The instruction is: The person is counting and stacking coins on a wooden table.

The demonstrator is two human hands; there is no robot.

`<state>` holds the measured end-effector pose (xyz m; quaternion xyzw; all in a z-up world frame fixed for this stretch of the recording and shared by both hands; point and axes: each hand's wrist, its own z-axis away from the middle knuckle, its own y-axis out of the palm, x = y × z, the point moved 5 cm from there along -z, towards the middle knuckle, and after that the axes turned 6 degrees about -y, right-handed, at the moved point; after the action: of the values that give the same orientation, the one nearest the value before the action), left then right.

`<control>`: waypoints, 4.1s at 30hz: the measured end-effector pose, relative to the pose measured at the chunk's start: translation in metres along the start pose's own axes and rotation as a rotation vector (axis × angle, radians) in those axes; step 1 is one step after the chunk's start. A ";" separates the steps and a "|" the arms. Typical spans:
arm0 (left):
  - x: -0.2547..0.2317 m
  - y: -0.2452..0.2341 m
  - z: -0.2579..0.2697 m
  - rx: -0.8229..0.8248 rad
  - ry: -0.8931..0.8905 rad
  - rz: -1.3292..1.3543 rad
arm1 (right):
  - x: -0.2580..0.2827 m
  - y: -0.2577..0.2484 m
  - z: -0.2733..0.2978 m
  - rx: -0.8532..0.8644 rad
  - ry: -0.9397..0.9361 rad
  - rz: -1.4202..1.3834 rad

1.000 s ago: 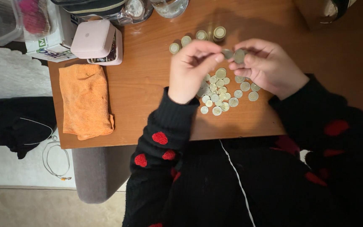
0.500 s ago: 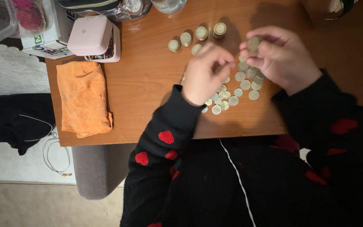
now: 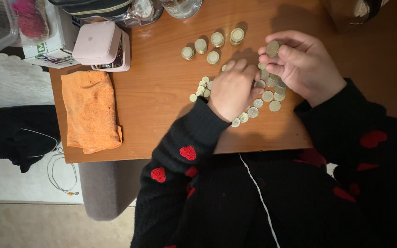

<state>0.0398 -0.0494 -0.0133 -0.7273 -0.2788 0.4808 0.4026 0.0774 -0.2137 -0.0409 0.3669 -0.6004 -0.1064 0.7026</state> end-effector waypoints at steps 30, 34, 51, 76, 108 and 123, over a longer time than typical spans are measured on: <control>0.031 -0.097 0.044 -0.314 -0.174 0.589 | -0.030 0.011 -0.003 0.035 0.075 0.123; 0.039 -0.063 0.082 -0.188 -0.157 0.274 | -0.024 0.022 -0.004 0.002 0.107 0.066; 0.003 -0.013 0.093 0.185 -0.031 -0.052 | -0.001 0.051 0.010 0.113 0.025 0.605; 0.017 -0.017 0.007 -0.153 -0.033 -0.210 | -0.003 0.019 0.004 -0.129 -0.068 0.220; 0.023 -0.070 -0.005 -0.277 -0.121 0.674 | -0.040 0.013 0.004 -0.151 0.227 0.000; 0.030 -0.068 -0.005 -0.075 0.038 0.435 | -0.032 0.020 0.002 -0.174 0.246 0.136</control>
<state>0.0545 0.0081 0.0313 -0.7938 -0.1253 0.5318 0.2672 0.0618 -0.1820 -0.0525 0.2733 -0.5218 -0.0642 0.8056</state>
